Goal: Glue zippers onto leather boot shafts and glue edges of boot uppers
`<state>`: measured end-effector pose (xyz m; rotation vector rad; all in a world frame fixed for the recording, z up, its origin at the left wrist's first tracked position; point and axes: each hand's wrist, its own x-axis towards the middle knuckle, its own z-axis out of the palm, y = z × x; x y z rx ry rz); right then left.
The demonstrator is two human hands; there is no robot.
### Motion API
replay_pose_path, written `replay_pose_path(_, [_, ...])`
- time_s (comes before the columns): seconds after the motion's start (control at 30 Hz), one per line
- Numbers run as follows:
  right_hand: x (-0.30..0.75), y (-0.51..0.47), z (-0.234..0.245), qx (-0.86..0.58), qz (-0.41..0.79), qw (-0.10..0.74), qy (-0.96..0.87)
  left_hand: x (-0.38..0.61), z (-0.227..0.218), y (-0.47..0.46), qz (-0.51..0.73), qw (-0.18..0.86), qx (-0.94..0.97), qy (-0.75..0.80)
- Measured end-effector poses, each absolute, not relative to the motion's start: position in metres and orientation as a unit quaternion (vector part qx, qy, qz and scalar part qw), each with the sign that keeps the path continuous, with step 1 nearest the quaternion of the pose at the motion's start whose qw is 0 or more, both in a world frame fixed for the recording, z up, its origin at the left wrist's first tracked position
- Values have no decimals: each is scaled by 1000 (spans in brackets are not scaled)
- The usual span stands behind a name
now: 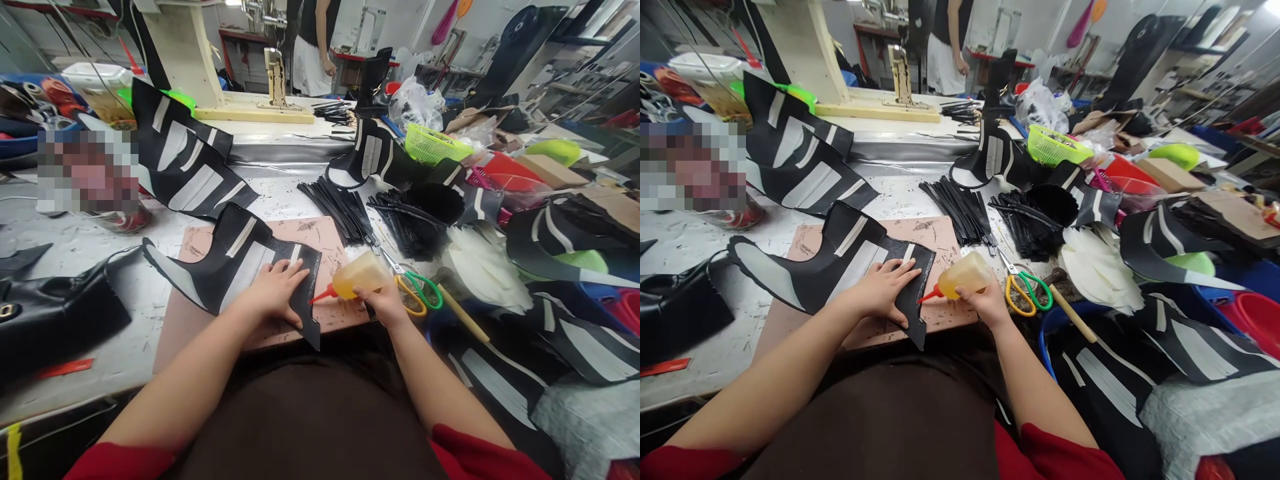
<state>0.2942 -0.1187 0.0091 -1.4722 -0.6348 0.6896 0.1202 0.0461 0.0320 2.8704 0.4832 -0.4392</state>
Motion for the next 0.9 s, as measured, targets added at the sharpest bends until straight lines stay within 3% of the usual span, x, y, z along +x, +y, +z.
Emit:
replay_pose_path(0.1, [293, -122, 8, -649, 264, 670, -244, 120, 31, 46, -146, 102, 970, 165])
replay_pose_path(0.27, [288, -128, 10, -646, 328, 626, -288, 119, 27, 48, -141, 103, 971, 162])
replay_pose_path(0.43, [286, -127, 12, -648, 264, 667, -254, 120, 30, 46, -147, 101, 970, 165])
replay_pose_path(0.6, [286, -131, 15, -639, 343, 619, -302, 121, 36, 44, -161, 96, 968, 167])
replay_pose_path(0.9, [292, -134, 21, -647, 338, 607, -313, 122, 37, 44, -163, 104, 967, 166])
